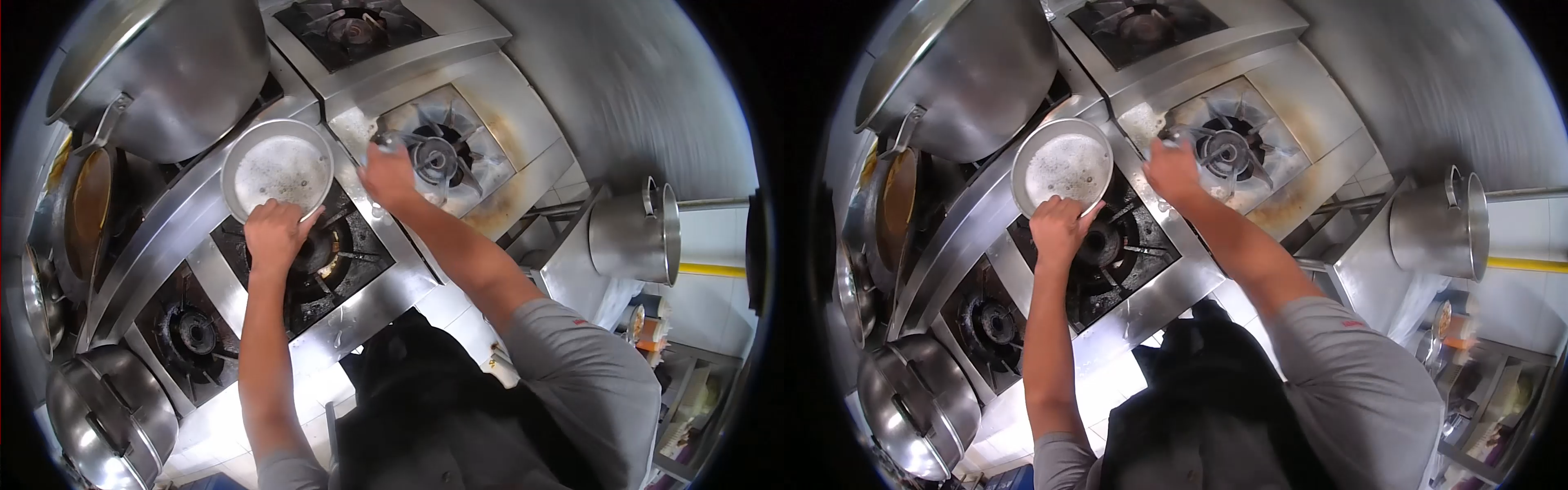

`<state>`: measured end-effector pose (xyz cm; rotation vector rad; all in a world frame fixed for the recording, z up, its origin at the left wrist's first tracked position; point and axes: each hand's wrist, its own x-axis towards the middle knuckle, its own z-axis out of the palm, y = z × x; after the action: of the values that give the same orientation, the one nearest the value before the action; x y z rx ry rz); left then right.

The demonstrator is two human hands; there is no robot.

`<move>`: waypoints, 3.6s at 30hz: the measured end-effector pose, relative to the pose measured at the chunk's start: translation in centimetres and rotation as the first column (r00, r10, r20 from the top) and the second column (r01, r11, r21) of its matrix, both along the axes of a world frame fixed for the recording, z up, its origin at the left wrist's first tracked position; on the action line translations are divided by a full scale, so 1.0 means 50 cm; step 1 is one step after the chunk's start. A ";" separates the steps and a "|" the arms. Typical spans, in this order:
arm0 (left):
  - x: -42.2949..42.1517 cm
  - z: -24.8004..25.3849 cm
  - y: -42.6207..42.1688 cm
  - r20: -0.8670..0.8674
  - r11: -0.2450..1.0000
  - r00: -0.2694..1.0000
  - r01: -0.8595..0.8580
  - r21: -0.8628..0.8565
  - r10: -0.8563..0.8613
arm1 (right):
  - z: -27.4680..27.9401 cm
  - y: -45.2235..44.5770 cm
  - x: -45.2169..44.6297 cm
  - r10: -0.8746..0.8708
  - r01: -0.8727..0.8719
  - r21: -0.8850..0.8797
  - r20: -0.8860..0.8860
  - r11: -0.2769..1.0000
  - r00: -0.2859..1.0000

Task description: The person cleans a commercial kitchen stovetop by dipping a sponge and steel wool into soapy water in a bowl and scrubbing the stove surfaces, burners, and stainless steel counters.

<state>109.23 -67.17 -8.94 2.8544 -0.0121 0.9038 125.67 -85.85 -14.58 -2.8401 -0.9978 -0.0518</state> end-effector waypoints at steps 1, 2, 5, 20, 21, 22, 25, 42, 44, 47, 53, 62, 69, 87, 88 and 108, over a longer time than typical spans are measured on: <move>-0.003 -0.007 -0.003 -0.002 1.000 1.000 0.002 0.003 -0.002 | -0.006 0.014 0.013 -0.008 0.008 -0.017 0.004 1.000 1.000; -0.007 -0.011 -0.007 -0.015 1.000 1.000 0.017 -0.003 -0.017 | -0.011 -0.014 -0.010 -0.024 0.023 -0.023 -0.009 0.999 1.000; -0.003 -0.003 -0.004 0.002 1.000 1.000 0.011 0.015 -0.012 | -0.009 -0.172 -0.135 -0.057 0.057 -0.008 -0.193 0.998 0.980; 0.002 -0.003 -0.010 -0.084 0.997 0.996 -0.024 0.077 0.030 | 0.006 -0.468 -0.071 -0.422 0.408 -0.127 -0.123 0.904 0.898; 0.002 -0.003 -0.011 -0.092 0.997 0.995 -0.033 0.070 0.039 | 0.019 -0.467 -0.049 -0.490 0.488 -0.064 -0.032 0.871 0.871; 0.001 -0.001 -0.012 -0.101 0.997 0.994 -0.040 0.063 0.046 | 0.032 -0.465 -0.041 -0.559 0.559 0.007 0.054 0.829 0.828; 0.007 0.004 -0.018 -0.114 0.995 0.991 -0.061 0.083 0.071 | -0.025 -0.390 -0.164 -0.396 0.395 -0.036 -0.144 0.918 0.907; -0.007 0.043 -0.036 -0.221 0.993 0.972 -0.065 0.094 0.085 | 0.002 -0.540 -0.018 -0.523 0.529 0.061 -0.093 0.846 0.847; -0.027 0.061 -0.047 -0.196 0.985 0.974 -0.088 0.150 0.117 | -0.001 -0.555 0.008 -0.582 0.590 0.111 -0.096 0.800 0.807; -0.039 0.075 -0.054 -0.188 0.948 0.934 -0.278 0.157 0.305 | 0.020 -0.447 -0.111 -0.516 0.535 0.071 -0.182 0.842 0.837; -0.072 0.058 -0.040 -0.262 0.886 0.917 -0.371 -0.278 0.302 | -0.003 -0.524 -0.075 -0.432 0.483 0.125 -0.297 0.867 0.852; -0.066 0.007 0.010 -0.325 0.321 0.874 -0.444 -0.837 0.362 | -0.005 -0.436 -0.201 0.039 0.049 0.310 -0.272 0.949 0.962; -0.059 0.014 -0.006 -0.422 0.335 0.839 -0.530 -0.779 0.345 | -0.061 -0.484 -0.120 -0.351 0.352 0.428 -0.083 0.833 0.933; -0.054 0.007 -0.012 -0.474 0.272 0.814 -0.565 -0.779 0.336 | -0.007 -0.588 0.013 -0.485 0.534 0.237 -0.235 0.812 0.842; -0.058 0.006 -0.012 -0.490 0.275 0.809 -0.577 -0.769 0.326 | 0.005 -0.582 0.017 -0.500 0.557 0.242 -0.259 0.795 0.826; -0.058 -0.018 0.005 -0.492 0.203 0.799 -0.575 -0.792 0.345 | -0.010 -0.604 0.013 -0.449 0.493 0.214 -0.223 0.843 0.865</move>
<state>106.34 -66.90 -9.85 1.7503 1.1060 0.3817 126.33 -116.04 -15.10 -2.7084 -0.2141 0.0023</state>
